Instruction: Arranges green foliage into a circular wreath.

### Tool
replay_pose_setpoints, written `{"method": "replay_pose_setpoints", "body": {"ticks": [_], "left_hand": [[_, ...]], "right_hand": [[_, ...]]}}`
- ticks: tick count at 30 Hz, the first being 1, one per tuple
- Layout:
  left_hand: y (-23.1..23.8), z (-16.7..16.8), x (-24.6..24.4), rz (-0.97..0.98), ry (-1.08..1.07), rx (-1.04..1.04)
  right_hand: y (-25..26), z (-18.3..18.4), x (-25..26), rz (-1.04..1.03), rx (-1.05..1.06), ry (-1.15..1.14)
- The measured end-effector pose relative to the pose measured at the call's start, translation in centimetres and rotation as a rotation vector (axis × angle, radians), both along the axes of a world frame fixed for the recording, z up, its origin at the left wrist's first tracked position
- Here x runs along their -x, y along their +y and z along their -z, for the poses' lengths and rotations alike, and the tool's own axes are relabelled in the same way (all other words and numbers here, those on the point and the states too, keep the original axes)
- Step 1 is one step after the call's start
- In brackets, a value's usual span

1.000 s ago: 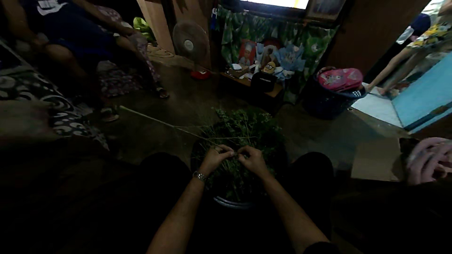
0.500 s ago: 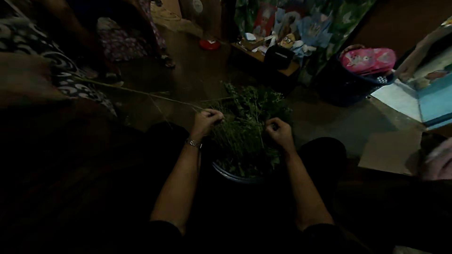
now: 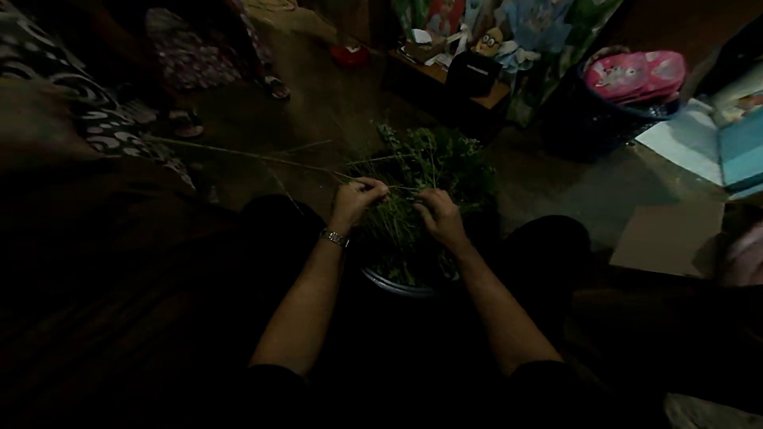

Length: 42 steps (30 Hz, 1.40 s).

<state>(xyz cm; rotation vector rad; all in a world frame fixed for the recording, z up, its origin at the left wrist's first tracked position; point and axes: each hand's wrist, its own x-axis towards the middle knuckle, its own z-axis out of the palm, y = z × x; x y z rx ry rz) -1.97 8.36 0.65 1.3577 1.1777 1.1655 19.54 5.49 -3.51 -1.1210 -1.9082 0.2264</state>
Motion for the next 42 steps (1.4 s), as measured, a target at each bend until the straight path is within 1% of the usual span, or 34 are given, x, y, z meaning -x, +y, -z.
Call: {"method": "replay_pose_setpoints", "body": {"ticks": [3, 6, 13, 18, 22, 24, 27, 30, 35, 39, 42], "left_hand": [[-0.2, 0.1, -0.5, 0.032, 0.02, 0.032], [-0.2, 0.8, -1.3, 0.053, -0.001, 0.036], [-0.2, 1.8, -2.5, 0.074, -0.076, 0.036], [-0.6, 1.5, -2.8, 0.075, -0.007, 0.033], [-0.7, 1.5, -2.9, 0.079, 0.04, 0.019], [-0.8, 1.5, -2.9, 0.061, 0.053, 0.015], [-0.8, 1.1, -2.9, 0.003, 0.066, 0.062], [-0.3, 1.1, -2.1, -0.048, 0.074, 0.074], [0.1, 0.8, -1.4, -0.119, 0.071, 0.051], [0.4, 1.0, -1.2, -0.137, 0.038, 0.014], [0.7, 0.4, -0.3, -0.214, 0.054, 0.008]], "right_hand": [[0.0, 0.3, 0.7, -0.041, 0.033, 0.003], [-0.2, 0.4, 1.2, -0.057, -0.035, -0.003], [-0.6, 0.6, 2.1, 0.027, -0.118, -0.064], [-0.5, 0.7, 2.0, 0.041, -0.118, -0.044], [-0.5, 0.7, 2.0, 0.042, -0.159, -0.043], [-0.8, 0.5, 2.2, 0.064, -0.179, -0.052], [-1.1, 0.3, 2.4, 0.067, -0.211, -0.085], [-1.4, 0.0, 2.3, 0.05, -0.162, -0.087], [-1.9, -0.6, 1.6, 0.025, -0.036, 0.005], [-2.0, -0.8, 1.2, -0.024, 0.0, 0.021], [-2.1, -1.4, 0.4, -0.031, 0.069, 0.036]]}}
